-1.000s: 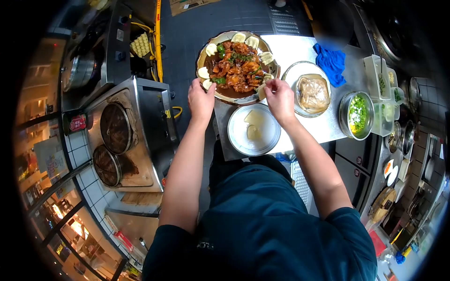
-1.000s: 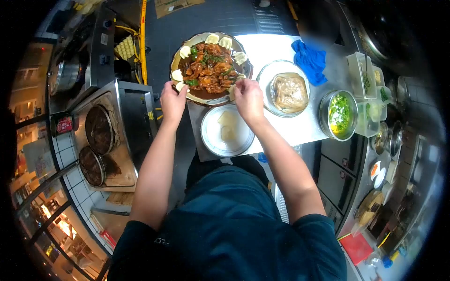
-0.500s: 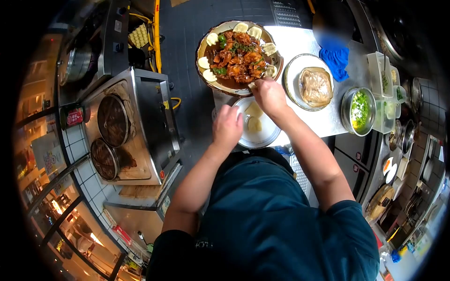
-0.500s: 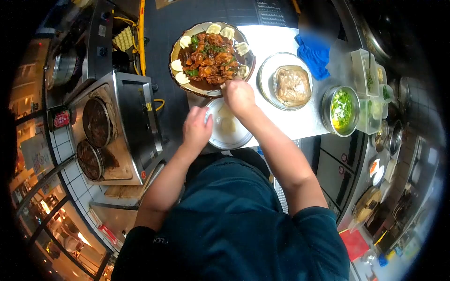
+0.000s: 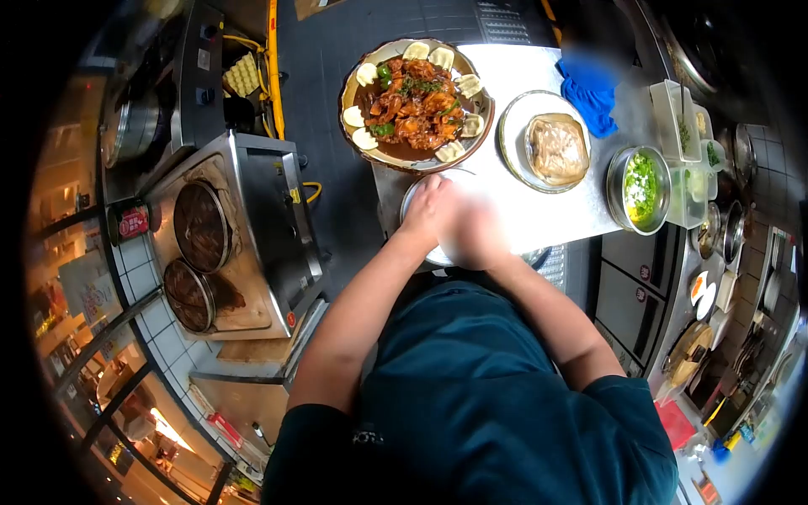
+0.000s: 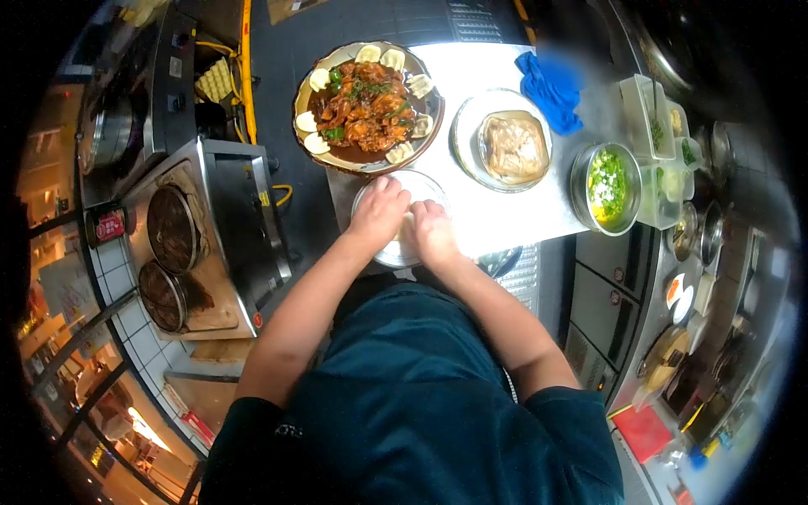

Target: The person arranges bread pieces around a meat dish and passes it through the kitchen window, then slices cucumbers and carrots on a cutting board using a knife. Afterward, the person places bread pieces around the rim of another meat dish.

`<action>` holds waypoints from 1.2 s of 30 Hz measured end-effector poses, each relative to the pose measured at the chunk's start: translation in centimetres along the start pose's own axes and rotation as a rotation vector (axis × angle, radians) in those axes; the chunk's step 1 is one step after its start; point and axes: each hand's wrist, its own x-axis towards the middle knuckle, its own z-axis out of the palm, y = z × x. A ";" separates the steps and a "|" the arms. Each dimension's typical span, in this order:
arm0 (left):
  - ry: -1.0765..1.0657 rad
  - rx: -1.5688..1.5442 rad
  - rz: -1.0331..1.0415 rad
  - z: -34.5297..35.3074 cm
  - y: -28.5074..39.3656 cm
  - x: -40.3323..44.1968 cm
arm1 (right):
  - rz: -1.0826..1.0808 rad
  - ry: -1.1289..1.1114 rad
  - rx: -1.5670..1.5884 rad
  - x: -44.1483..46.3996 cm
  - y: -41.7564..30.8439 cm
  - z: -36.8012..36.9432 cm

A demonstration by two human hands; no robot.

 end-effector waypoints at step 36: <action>0.447 0.009 -0.393 -7.8 -8.6 -4.2 | 0.029 -0.470 -0.058 1.5 0.9 -0.2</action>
